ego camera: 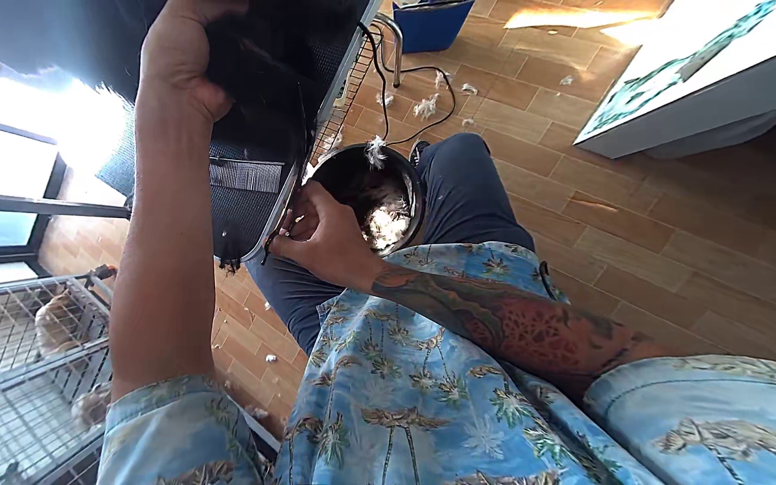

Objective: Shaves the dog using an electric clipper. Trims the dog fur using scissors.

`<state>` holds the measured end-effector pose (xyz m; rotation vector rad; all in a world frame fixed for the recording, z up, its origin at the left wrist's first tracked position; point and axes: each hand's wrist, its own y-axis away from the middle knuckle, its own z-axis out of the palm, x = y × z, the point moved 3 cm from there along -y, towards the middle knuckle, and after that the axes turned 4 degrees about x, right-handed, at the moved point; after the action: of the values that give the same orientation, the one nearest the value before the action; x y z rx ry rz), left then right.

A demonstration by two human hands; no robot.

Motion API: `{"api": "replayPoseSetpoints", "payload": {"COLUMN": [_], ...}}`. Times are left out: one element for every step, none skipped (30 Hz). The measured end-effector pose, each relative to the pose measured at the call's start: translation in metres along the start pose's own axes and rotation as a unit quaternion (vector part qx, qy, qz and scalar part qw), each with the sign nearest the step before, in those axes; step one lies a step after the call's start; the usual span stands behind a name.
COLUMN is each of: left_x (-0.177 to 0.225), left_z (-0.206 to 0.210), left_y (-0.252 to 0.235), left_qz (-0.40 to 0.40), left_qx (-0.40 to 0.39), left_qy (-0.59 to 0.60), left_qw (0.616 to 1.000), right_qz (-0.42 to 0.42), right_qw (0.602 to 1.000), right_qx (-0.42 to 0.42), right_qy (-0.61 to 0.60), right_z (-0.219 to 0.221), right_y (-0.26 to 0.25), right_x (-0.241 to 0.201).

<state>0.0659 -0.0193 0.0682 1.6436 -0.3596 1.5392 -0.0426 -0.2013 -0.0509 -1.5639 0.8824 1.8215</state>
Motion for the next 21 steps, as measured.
{"api": "replayPoseSetpoints", "payload": {"left_x": [0.0, -0.001, -0.001, -0.002, -0.002, -0.002, -0.002, -0.002, -0.002, -0.002, -0.002, -0.002, -0.002, -0.002, -0.003, -0.003, -0.004, -0.005, -0.006, -0.006, -0.007], "left_z": [0.0, 0.0, 0.0, 0.0, -0.001, -0.001, -0.002, -0.002, -0.002, -0.003, -0.003, -0.003, -0.003, -0.004, -0.005, -0.006, -0.007, -0.008, -0.008, -0.009, -0.009], "left_y": [0.0, -0.001, -0.001, -0.002, -0.002, -0.002, -0.002, -0.002, -0.002, -0.002, -0.001, -0.001, -0.001, -0.001, -0.002, -0.003, -0.004, -0.004, -0.005, -0.005, -0.006], "left_qz": [0.001, 0.001, 0.0, -0.002, -0.004, -0.006, -0.007, -0.008, -0.007, -0.006, -0.002, 0.0, 0.0, -0.003, -0.006, -0.008, -0.01, -0.01, -0.01, -0.009, -0.009], "left_qx": [-0.001, -0.004, -0.004, -0.005, -0.003, -0.003, -0.002, -0.001, -0.002, -0.002, -0.002, -0.002, -0.001, 0.001, 0.002, 0.004, 0.006, 0.007, 0.002, -0.008, -0.019], "left_qy": [-0.002, -0.003, -0.004, -0.004, -0.005, -0.005, -0.004, -0.002, 0.001, 0.003, 0.005, 0.007, 0.008, 0.007, 0.006, 0.005, 0.005, 0.004, 0.006, 0.01, 0.017], "left_qw": [1.0, 1.0, 1.0, 1.0, 1.0, 1.0, 1.0, 1.0, 1.0, 1.0, 1.0, 1.0, 1.0, 1.0, 1.0, 1.0, 1.0, 1.0, 1.0, 1.0, 1.0], "right_qz": [0.004, 0.008, 0.01, 0.01, 0.008, 0.007, 0.007, 0.006, 0.007, 0.009, 0.012, 0.015, 0.017, 0.019, 0.018, 0.016, 0.016, 0.016, 0.015, 0.013, 0.01], "right_qw": [1.0, 1.0, 1.0, 1.0, 1.0, 1.0, 1.0, 1.0, 0.999, 0.999, 0.999, 0.999, 0.999, 0.999, 0.999, 0.999, 0.998, 0.997, 0.997, 0.997, 0.996], "right_qx": [-0.001, -0.002, -0.001, 0.0, 0.001, 0.002, 0.002, 0.001, -0.001, -0.002, -0.004, -0.004, -0.004, -0.005, -0.006, -0.007, -0.007, -0.006, -0.006, -0.003, -0.003], "right_qy": [0.001, 0.001, -0.002, -0.007, -0.013, -0.02, -0.025, -0.031, -0.036, -0.04, -0.04, -0.037, -0.035, -0.036, -0.041, -0.05, -0.061, -0.07, -0.075, -0.08, -0.084], "right_z": [0.0, 0.0, 0.0, 0.0, 0.0, -0.001, -0.001, -0.001, -0.001, -0.001, -0.001, -0.002, -0.002, -0.002, -0.003, -0.003, -0.004, -0.005, -0.007, -0.009, -0.012], "right_y": [-0.001, -0.001, -0.001, -0.001, -0.001, -0.001, -0.001, -0.001, 0.0, 0.0, 0.001, 0.001, 0.002, 0.003, 0.004, 0.004, 0.005, 0.005, 0.006, 0.006, 0.005], "right_x": [-0.001, -0.001, 0.0, 0.0, 0.0, 0.0, 0.0, 0.0, 0.0, 0.0, 0.0, -0.001, -0.001, -0.001, -0.001, -0.001, 0.0, 0.001, 0.003, 0.005, 0.008]}}
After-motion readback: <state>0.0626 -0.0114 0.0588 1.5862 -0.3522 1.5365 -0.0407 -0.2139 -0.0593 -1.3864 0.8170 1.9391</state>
